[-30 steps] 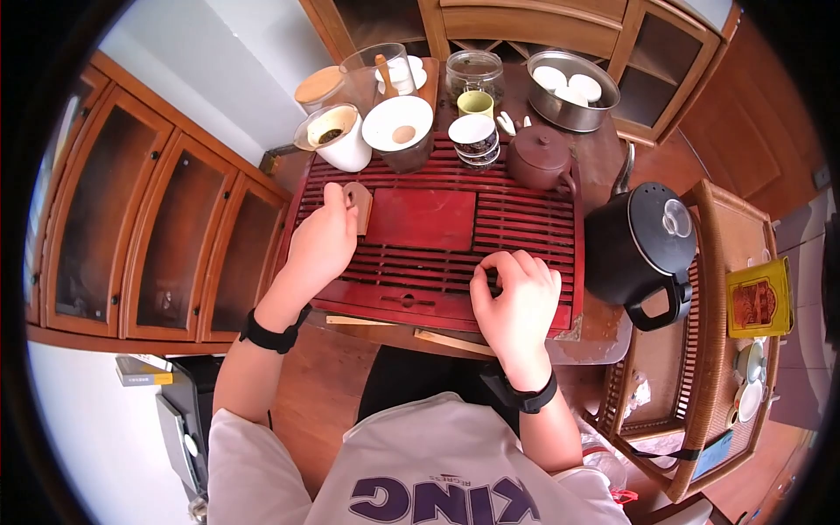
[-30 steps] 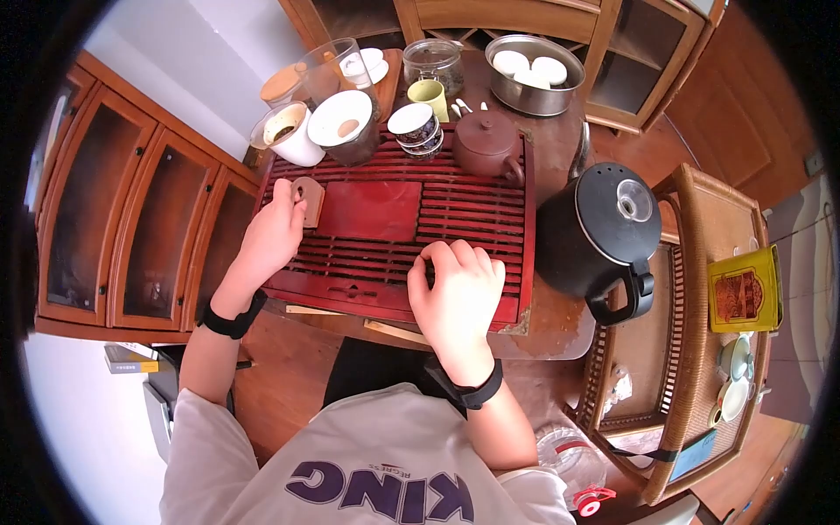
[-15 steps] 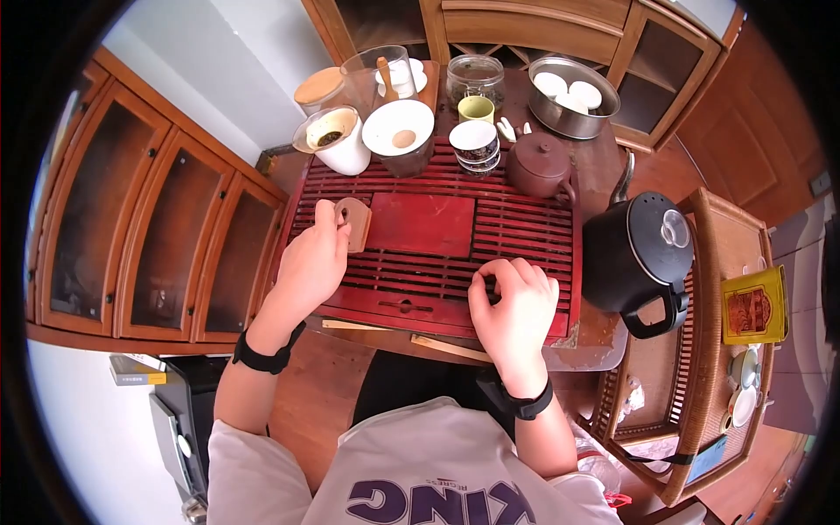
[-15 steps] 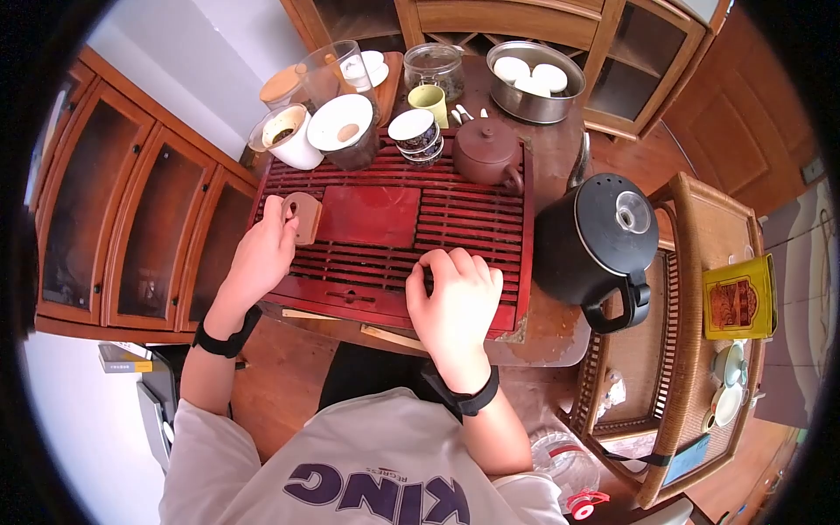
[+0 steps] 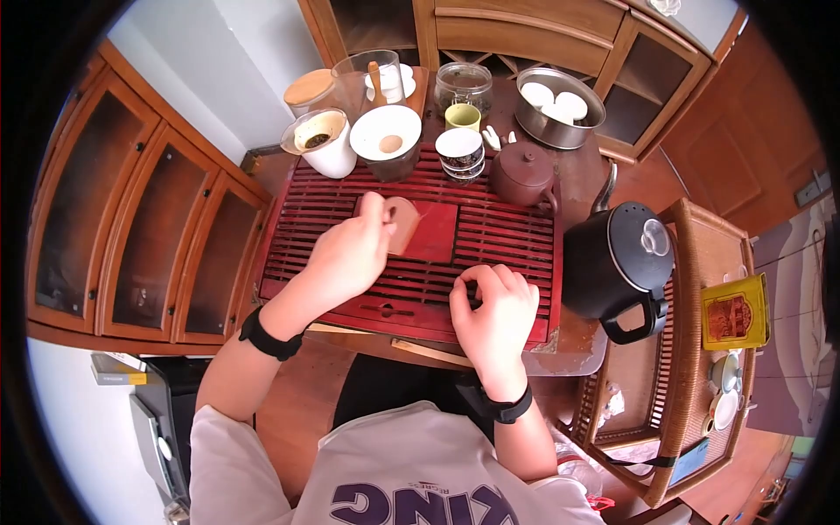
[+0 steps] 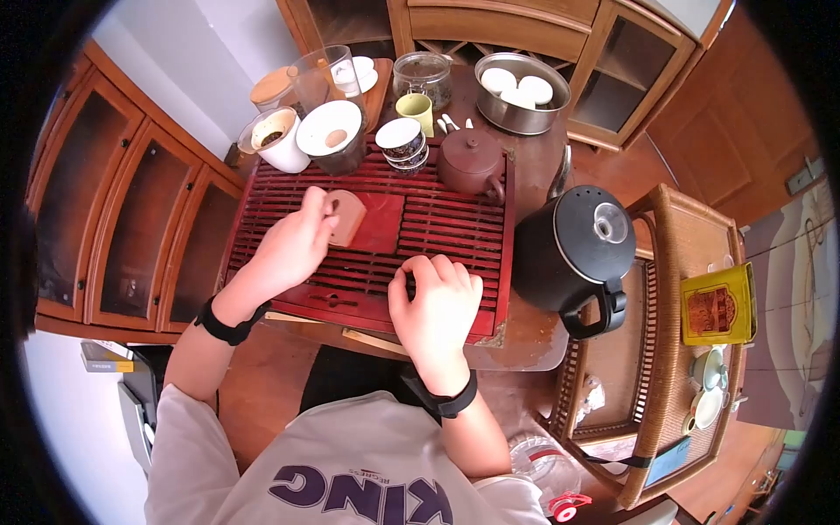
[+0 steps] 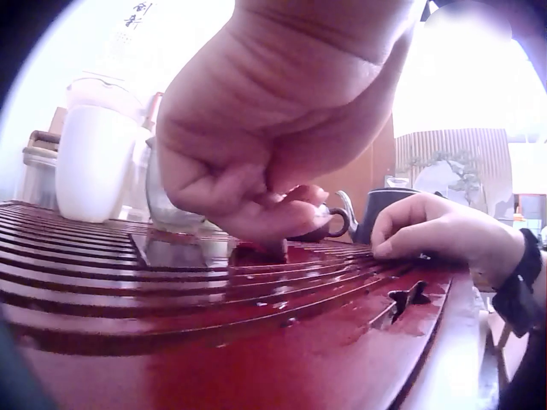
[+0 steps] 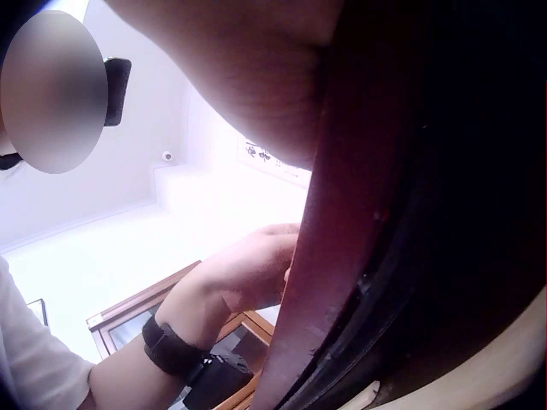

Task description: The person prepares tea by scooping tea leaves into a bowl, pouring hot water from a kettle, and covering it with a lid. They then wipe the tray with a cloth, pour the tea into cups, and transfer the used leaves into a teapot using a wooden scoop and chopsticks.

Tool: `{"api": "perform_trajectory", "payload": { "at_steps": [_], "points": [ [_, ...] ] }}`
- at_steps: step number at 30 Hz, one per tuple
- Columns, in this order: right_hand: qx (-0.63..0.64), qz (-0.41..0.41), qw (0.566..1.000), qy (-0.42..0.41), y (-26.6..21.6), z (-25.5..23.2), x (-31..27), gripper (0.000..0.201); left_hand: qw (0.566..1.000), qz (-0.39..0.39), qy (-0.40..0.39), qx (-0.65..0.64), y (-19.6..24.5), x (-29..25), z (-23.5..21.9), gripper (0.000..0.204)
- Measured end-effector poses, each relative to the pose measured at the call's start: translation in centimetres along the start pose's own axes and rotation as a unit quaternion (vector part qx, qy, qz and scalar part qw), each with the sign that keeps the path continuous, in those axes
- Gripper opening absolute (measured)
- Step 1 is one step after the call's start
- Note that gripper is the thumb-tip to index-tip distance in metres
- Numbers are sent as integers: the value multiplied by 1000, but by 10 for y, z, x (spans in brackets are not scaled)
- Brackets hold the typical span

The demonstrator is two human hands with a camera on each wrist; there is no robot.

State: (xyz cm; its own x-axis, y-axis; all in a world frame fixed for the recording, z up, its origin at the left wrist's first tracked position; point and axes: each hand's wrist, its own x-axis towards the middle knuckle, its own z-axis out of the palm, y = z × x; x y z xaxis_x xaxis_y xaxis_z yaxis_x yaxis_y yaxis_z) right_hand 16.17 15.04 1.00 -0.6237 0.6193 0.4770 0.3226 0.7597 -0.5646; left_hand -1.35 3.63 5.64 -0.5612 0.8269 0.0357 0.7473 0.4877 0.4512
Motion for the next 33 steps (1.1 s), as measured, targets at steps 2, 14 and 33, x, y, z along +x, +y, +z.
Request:
{"api": "perform_trajectory", "payload": {
  "at_steps": [2, 14, 33],
  "points": [
    [8, -7, 1000, 23, 0, 1, 0, 8, 999, -6, -41, -16, 12, 8, 8, 22],
    [-3, 9, 1000, -7, -2, -1, -1, 11, 987, -150, -5, 60, -46, -1, -21, 25],
    [2, -37, 996, -79, -10, -1, 7, 69, 988, 59, -107, -97, 22, -4, 14, 20]
  ]
}}
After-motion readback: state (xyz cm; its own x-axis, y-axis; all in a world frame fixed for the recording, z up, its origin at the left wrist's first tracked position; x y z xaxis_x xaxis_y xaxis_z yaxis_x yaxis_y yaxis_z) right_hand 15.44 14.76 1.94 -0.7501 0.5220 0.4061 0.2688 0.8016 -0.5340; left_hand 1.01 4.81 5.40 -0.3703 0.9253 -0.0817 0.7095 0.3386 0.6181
